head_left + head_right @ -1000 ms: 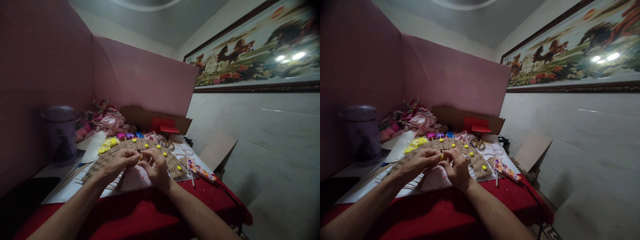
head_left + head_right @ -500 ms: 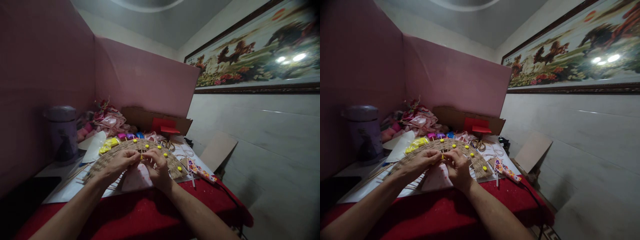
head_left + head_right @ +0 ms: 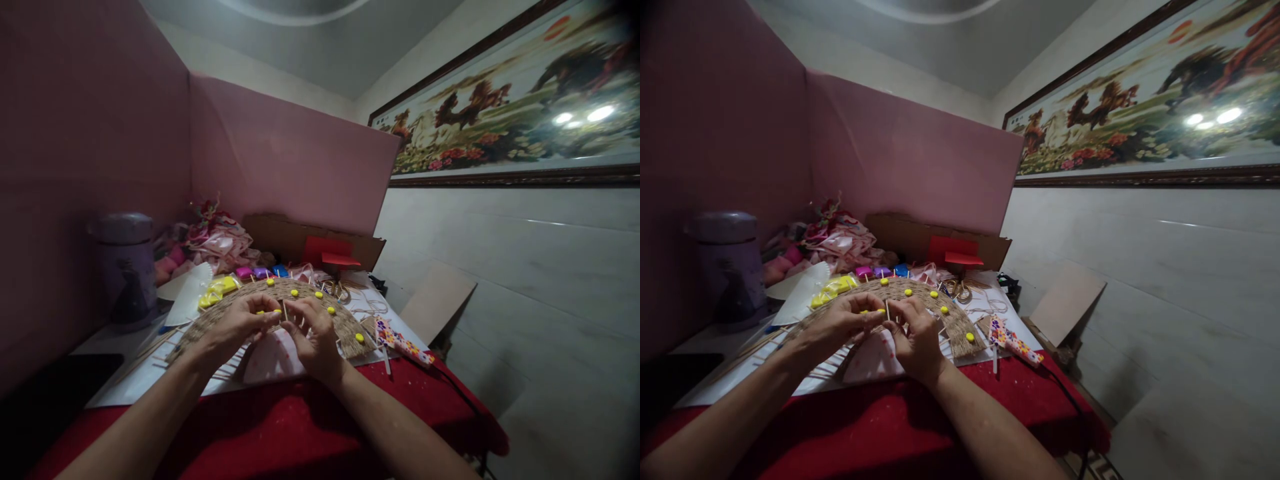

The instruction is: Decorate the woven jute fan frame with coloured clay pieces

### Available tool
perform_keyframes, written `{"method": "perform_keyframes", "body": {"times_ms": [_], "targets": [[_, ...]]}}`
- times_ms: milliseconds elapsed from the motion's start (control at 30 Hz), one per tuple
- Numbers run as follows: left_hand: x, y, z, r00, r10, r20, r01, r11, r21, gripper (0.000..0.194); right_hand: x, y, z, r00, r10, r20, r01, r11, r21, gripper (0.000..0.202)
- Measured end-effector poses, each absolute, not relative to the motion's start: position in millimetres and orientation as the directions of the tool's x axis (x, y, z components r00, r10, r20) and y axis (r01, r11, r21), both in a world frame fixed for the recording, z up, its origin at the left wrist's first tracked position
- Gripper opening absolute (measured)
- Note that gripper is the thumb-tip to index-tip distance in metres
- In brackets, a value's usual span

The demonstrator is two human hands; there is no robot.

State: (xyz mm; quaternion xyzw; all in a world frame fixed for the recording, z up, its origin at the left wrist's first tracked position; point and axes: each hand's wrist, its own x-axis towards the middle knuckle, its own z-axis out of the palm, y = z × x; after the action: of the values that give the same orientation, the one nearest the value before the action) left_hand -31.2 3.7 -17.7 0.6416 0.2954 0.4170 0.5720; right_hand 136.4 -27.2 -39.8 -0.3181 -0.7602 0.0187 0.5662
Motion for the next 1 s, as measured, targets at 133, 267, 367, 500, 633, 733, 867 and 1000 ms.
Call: {"method": "perform_keyframes", "body": {"times_ms": [133, 267, 367, 500, 633, 733, 867, 1000], "targets": [[-30.5, 4.5, -16.1, 0.436, 0.877, 0.204, -0.227, -0.112, 0.967, 0.024, 136.5, -26.6, -40.7, -0.16, 0.505, 0.848, 0.497, 0.784, -0.373, 0.026], [-30.0, 3.0, -14.2, 0.409, 0.895, 0.177, -0.236, -0.083, 0.968, 0.029, 136.2, -26.7, -40.6, -0.153, 0.511, 0.846, 0.502, 0.778, -0.379, 0.023], [-29.7, 3.7, -15.1, 0.39, 0.903, 0.182, -0.212, -0.104, 0.972, 0.028, 137.1, -27.7, -39.9, -0.152, 0.516, 0.843, 0.507, 0.773, -0.381, 0.022], [-28.9, 6.0, -17.3, 0.395, 0.894, 0.213, -0.242, -0.123, 0.962, 0.035, 138.7, -28.8, -40.0, -0.159, 0.496, 0.854, 0.496, 0.788, -0.365, 0.019], [-29.1, 6.2, -14.8, 0.337, 0.911, 0.236, -0.231, -0.163, 0.959, 0.035, 139.6, -28.4, -34.0, -0.14, 0.486, 0.863, 0.511, 0.782, -0.357, 0.017], [-30.5, 6.5, -11.8, 0.265, 0.935, 0.235, -0.239, -0.172, 0.956, 0.035, 149.3, -28.7, -18.2, -0.114, 0.527, 0.842, 0.558, 0.735, -0.384, 0.018], [-31.6, 7.8, -10.2, 0.235, 0.949, 0.211, -0.232, -0.156, 0.96, 0.038, 198.5, -36.6, 6.8, -0.084, 0.722, 0.686, 0.771, 0.483, -0.415, 0.027], [-32.0, 8.3, -8.6, 0.18, 0.954, 0.241, -0.291, -0.183, 0.939, 0.036, 281.6, -50.4, 9.4, 0.009, 0.923, 0.384, 0.953, 0.109, -0.282, 0.04]]}}
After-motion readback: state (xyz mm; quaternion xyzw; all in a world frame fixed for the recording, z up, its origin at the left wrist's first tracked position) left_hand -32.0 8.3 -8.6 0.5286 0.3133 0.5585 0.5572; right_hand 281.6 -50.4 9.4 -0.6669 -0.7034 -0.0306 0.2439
